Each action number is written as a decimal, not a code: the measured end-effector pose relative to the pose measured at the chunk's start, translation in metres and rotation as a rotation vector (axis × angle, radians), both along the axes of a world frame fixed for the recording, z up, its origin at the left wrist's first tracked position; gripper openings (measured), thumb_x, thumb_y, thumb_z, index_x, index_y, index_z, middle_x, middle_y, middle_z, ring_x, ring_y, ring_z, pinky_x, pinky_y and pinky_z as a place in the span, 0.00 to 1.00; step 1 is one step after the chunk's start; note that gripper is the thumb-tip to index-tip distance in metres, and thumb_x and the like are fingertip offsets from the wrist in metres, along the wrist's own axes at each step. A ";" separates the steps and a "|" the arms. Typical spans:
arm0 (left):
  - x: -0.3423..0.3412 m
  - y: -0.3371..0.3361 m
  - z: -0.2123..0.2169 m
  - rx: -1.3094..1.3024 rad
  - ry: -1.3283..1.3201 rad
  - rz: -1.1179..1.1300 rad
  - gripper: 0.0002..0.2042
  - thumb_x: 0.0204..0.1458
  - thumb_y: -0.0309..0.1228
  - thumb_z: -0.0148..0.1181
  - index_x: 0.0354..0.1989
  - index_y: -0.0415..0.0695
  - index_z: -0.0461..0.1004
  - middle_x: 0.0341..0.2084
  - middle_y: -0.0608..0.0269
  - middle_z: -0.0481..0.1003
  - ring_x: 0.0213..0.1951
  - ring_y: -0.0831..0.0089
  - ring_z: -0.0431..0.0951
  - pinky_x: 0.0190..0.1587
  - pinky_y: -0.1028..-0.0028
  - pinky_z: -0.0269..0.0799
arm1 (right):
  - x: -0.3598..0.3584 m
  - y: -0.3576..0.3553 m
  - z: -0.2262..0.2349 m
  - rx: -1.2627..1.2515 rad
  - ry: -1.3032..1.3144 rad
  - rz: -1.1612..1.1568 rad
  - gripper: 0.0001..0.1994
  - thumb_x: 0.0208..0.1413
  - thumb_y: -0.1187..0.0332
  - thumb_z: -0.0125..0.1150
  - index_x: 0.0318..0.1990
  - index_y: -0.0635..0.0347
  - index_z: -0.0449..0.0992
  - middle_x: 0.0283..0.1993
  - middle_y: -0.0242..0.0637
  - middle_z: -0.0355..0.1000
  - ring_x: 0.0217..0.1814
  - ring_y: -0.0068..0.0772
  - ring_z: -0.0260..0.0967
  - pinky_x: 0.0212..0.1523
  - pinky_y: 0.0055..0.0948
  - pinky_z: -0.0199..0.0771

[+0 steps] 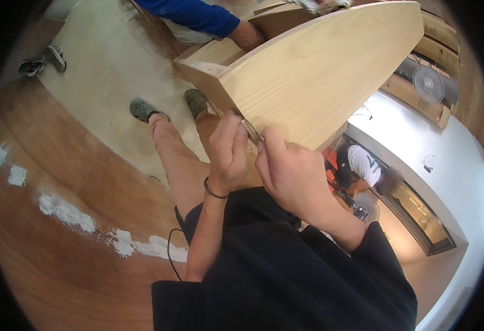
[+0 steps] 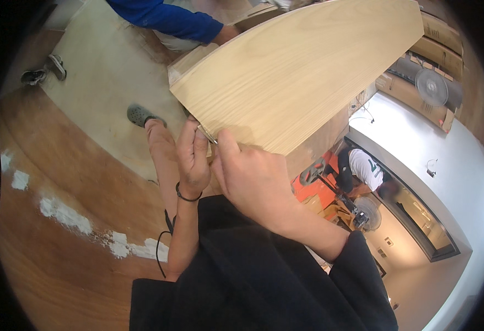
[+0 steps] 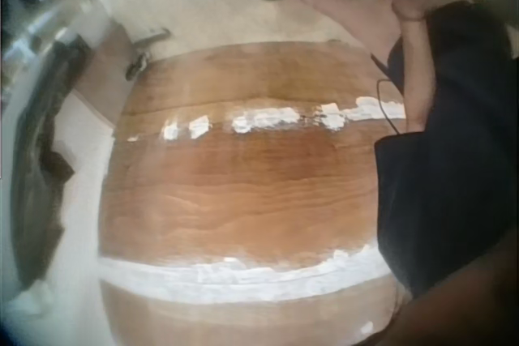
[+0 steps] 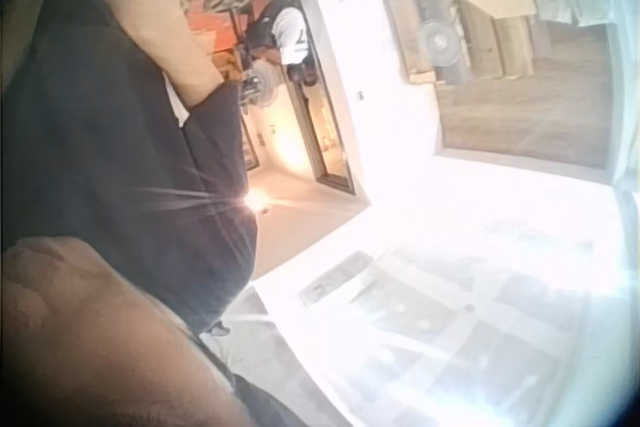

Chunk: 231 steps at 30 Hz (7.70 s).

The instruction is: The person wipes a large wooden panel with a white cloth, then uses a utility knife to trim edges and remove excess material from a partially assembled wooden cabinet. The person works alongside others in a room under renovation.

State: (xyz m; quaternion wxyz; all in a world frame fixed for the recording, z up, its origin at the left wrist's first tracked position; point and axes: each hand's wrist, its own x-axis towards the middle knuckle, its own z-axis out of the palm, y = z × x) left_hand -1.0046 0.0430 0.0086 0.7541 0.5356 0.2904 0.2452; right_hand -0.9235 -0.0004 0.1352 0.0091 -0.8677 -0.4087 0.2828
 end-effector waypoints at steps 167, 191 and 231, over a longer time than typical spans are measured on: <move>-0.006 -0.020 -0.005 0.276 0.038 0.075 0.01 0.53 0.18 0.51 0.32 0.34 0.69 0.26 0.49 0.68 0.27 0.52 0.70 0.29 0.64 0.66 | -0.003 -0.004 0.004 -0.129 -0.020 -0.003 0.07 0.60 0.68 0.52 0.35 0.61 0.64 0.17 0.47 0.69 0.19 0.53 0.70 0.20 0.46 0.68; -0.008 -0.022 0.011 0.320 0.155 0.238 0.08 0.48 0.16 0.62 0.37 0.38 0.77 0.32 0.57 0.75 0.33 0.65 0.76 0.37 0.71 0.73 | 0.004 -0.061 -0.008 0.255 0.147 -0.216 0.07 0.61 0.68 0.50 0.39 0.63 0.65 0.19 0.48 0.68 0.21 0.53 0.69 0.23 0.45 0.66; 0.004 -0.043 0.004 0.083 0.112 0.434 0.04 0.50 0.18 0.61 0.34 0.37 0.75 0.30 0.56 0.76 0.32 0.66 0.77 0.36 0.72 0.73 | 0.005 -0.028 0.000 -0.074 0.111 0.037 0.08 0.61 0.67 0.50 0.36 0.62 0.61 0.18 0.49 0.70 0.20 0.55 0.71 0.20 0.47 0.68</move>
